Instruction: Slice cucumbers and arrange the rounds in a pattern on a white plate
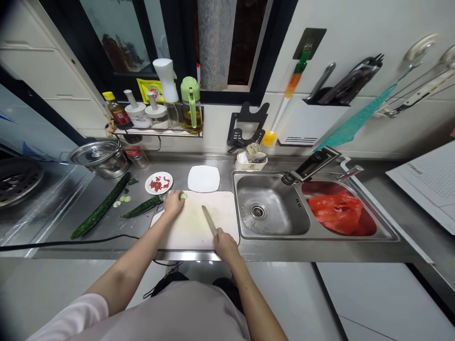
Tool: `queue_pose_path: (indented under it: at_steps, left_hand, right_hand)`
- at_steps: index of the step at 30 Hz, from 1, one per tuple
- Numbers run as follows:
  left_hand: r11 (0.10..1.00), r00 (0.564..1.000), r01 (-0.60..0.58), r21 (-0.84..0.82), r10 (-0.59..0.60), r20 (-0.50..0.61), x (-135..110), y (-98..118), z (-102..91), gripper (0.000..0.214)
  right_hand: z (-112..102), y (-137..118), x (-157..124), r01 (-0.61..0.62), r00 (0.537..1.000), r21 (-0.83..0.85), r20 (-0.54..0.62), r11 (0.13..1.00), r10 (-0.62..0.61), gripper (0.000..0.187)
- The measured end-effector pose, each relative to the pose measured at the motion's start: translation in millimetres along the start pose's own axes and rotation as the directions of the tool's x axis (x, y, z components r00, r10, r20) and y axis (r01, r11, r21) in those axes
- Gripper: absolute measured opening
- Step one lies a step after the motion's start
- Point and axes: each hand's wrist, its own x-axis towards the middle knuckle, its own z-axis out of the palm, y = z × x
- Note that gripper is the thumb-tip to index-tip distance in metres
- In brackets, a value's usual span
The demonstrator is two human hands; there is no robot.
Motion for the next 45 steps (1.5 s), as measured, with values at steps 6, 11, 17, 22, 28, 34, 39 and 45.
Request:
queue_pose_path:
  at_steps: [6, 11, 17, 22, 28, 34, 39, 45]
  left_hand:
    - [0.999, 1.0, 0.008, -0.041, -0.008, 0.009, -3.9, 0.8, -6.3, 0.023]
    - [0.987, 0.997, 0.071, -0.145, -0.067, 0.033, -8.2, 0.5, -8.3, 0.025]
    - [0.945, 0.991, 0.13, -0.3, -0.113, 0.072, -16.7, 0.8, -2.9, 0.03]
    - [0.889, 0.965, 0.26, -0.377, -0.23, 0.122, -26.7, 2.4, 5.7, 0.017]
    - [0.76, 0.926, 0.377, -0.529, -0.298, 0.232, -44.4, 2.2, 26.1, 0.035]
    - [0.78, 0.949, 0.314, -0.542, -0.255, 0.183, -58.2, -2.7, 34.7, 0.039]
    - [0.623, 0.918, 0.397, -0.674, -0.281, 0.281, -69.3, 1.0, 35.8, 0.04]
    - [0.256, 0.869, 0.481, -0.838, -0.266, 0.418, -89.5, 15.2, 40.4, 0.047]
  right_hand:
    - [-2.5, -2.4, 1.2, -0.013, 1.0, 0.015, -0.007, 1.0, 0.014, 0.023]
    - [-4.0, -2.6, 1.6, -0.001, 1.0, 0.016, -0.007, 1.0, 0.001, 0.022]
    - [-1.1, -0.7, 2.1, 0.006, 1.0, -0.001, -0.015, 1.0, -0.006, 0.023]
    - [2.1, 2.6, 3.9, 0.002, 1.0, -0.009, -0.002, 1.0, -0.002, 0.025]
    - [0.8, 1.2, 3.7, 0.011, 1.0, -0.014, 0.012, 1.0, -0.011, 0.026]
    - [0.5, -4.4, 2.2, 0.027, 0.999, -0.021, 0.034, 0.999, -0.026, 0.025]
    - [1.1, -6.3, 1.7, 0.043, 0.998, -0.005, 0.043, 0.999, -0.042, 0.025]
    - [0.3, -7.1, 1.0, 0.048, 0.997, 0.007, 0.055, 0.999, -0.049, 0.024]
